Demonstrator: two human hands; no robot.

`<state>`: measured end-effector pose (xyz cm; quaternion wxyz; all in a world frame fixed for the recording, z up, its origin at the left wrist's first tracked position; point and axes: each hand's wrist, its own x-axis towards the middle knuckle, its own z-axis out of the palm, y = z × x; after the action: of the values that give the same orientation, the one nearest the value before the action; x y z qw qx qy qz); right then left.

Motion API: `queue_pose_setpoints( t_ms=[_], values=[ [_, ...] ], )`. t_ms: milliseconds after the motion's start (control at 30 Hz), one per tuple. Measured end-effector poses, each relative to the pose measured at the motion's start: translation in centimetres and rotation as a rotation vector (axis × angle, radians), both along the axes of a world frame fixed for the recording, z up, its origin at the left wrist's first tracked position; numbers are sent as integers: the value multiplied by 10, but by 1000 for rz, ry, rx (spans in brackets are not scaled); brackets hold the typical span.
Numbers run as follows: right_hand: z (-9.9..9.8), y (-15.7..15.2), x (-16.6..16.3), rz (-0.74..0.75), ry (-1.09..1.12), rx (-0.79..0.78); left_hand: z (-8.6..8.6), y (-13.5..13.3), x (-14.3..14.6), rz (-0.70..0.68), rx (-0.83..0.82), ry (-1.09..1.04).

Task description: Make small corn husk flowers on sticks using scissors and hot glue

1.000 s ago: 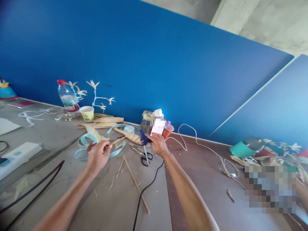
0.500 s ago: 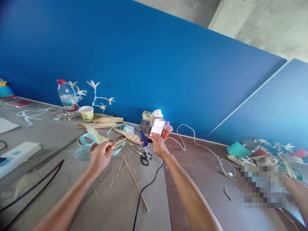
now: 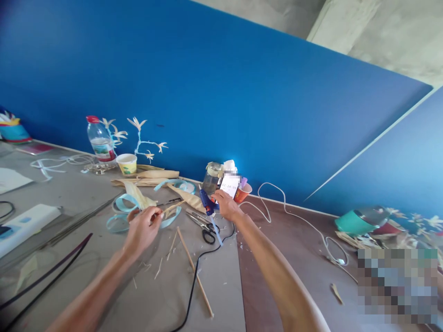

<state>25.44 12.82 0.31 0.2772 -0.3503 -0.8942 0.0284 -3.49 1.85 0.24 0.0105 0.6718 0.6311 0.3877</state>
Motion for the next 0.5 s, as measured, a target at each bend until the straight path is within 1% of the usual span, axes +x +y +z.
queue_pose_setpoints(
  t_ms=[100, 167, 233, 333, 367, 400, 467, 500],
  values=[
    [-5, -9, -5, -120, 150, 46, 2, 0, 0, 14, -7, 11],
    [-2, -21, -8, -214, 296, 46, 3, 0, 1, 12, -8, 13],
    [7, -40, -9, -274, 397, -12, 3, -1, 2, 3, -5, 8],
    [27, -80, -11, -344, 513, -95, 5, -3, 4, -23, -25, -16],
    [34, -96, -13, -344, 525, -126, 5, -3, 4, -32, -41, -29],
    [40, -112, -17, -312, 512, -162, 5, -3, 5, -37, -56, -46],
    [47, -139, -28, -215, 417, -237, 5, -2, 6, -47, -85, -80],
    [48, -149, -35, -164, 342, -254, 5, -2, 7, -56, -96, -98]
  ],
)
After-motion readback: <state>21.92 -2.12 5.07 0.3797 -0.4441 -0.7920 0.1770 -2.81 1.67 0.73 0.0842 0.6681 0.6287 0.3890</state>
